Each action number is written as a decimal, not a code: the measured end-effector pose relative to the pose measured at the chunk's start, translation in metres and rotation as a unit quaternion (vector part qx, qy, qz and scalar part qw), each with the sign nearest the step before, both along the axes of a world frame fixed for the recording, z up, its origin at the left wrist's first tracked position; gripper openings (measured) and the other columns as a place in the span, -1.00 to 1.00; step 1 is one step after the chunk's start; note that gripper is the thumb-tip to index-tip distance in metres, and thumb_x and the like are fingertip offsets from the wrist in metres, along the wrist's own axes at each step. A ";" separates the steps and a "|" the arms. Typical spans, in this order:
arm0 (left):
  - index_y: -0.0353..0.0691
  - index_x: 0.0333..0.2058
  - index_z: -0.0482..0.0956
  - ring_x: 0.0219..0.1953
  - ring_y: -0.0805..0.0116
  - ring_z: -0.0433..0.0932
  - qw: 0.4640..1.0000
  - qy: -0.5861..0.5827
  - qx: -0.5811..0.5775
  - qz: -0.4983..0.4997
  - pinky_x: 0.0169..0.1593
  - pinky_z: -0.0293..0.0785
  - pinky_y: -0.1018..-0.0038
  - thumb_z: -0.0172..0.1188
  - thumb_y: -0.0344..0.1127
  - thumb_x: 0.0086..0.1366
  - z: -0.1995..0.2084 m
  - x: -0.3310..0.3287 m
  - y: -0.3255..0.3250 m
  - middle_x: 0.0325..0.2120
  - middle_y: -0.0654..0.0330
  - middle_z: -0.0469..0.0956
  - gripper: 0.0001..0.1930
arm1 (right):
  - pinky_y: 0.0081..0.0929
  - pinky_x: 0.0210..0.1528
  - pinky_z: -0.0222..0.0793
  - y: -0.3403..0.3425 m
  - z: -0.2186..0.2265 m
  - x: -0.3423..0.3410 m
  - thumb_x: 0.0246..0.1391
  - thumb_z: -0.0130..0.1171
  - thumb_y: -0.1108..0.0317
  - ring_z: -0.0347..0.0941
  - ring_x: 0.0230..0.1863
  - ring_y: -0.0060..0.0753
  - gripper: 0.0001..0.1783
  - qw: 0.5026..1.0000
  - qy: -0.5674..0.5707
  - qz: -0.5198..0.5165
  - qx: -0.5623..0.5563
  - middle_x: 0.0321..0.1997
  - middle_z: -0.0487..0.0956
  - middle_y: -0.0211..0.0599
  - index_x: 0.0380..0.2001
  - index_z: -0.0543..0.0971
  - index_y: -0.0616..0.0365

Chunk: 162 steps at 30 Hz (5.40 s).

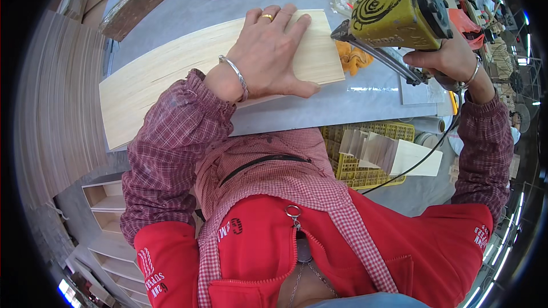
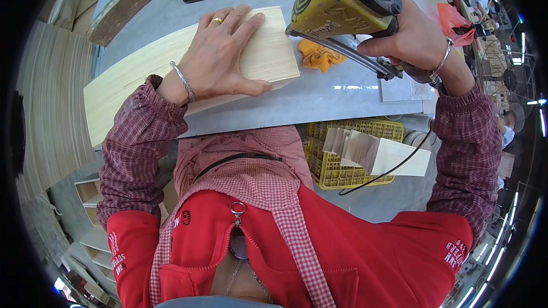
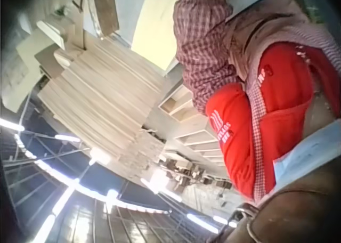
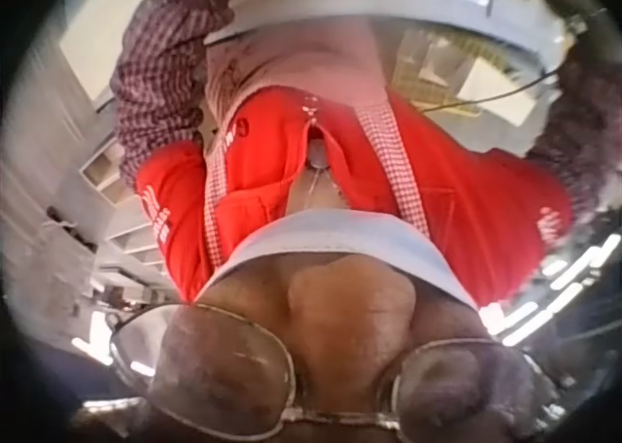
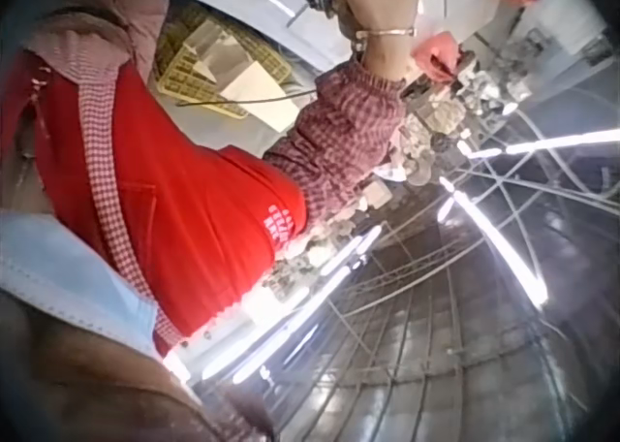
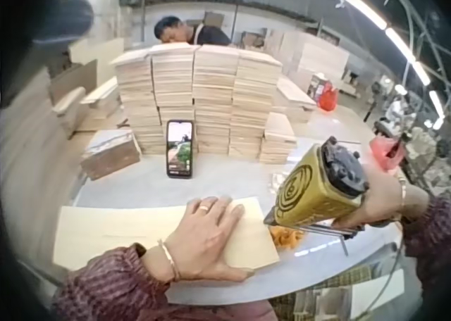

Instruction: Assembling wooden boxes by applying glue to the edges and securing them with a pneumatic nail gun.

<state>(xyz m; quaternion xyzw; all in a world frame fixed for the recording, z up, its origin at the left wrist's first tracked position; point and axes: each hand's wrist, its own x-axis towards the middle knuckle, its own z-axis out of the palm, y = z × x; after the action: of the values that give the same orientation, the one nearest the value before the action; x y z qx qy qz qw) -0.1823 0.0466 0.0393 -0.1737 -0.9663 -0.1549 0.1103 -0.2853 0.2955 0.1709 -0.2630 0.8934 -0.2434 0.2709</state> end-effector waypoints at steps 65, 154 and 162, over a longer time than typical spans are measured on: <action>-0.39 0.05 0.28 0.08 -0.24 0.25 0.999 -0.021 -0.038 0.031 0.16 0.19 0.13 0.33 0.27 -0.28 0.020 0.098 -0.143 0.03 -0.26 0.26 0.01 | -0.65 -0.76 0.13 0.012 0.007 0.089 -0.35 0.23 0.54 0.27 -0.80 -0.63 -0.59 0.981 -0.051 -0.184 0.013 -0.58 0.48 -0.38 -0.27 0.49 0.31; -0.30 0.08 0.29 0.10 -0.20 0.21 0.999 0.027 -0.014 0.041 0.16 0.17 0.09 0.35 0.14 -0.34 0.023 0.101 -0.114 0.06 -0.18 0.25 -0.02 | -0.60 -0.80 0.17 -0.114 0.030 0.039 -0.32 0.23 0.45 0.30 -0.83 -0.56 -0.79 0.997 0.006 -0.069 0.023 -0.76 0.41 -0.32 -0.59 0.45 0.37; -0.29 0.12 0.24 0.13 -0.16 0.19 1.000 0.012 0.003 -0.010 0.21 0.11 0.09 0.36 0.20 -0.33 0.027 0.113 -0.135 0.10 -0.17 0.19 0.04 | -0.58 -0.79 0.16 -0.120 0.033 0.043 -0.35 0.20 0.45 0.29 -0.83 -0.55 -0.77 0.999 0.003 -0.043 0.033 -0.76 0.41 -0.33 -0.56 0.45 0.39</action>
<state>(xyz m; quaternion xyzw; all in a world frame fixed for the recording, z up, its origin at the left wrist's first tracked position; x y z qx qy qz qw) -0.0692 -0.0887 0.0667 -0.1846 -0.9627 -0.1571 0.1206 -0.2424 0.1752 0.2038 -0.2158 0.9121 -0.2247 0.2663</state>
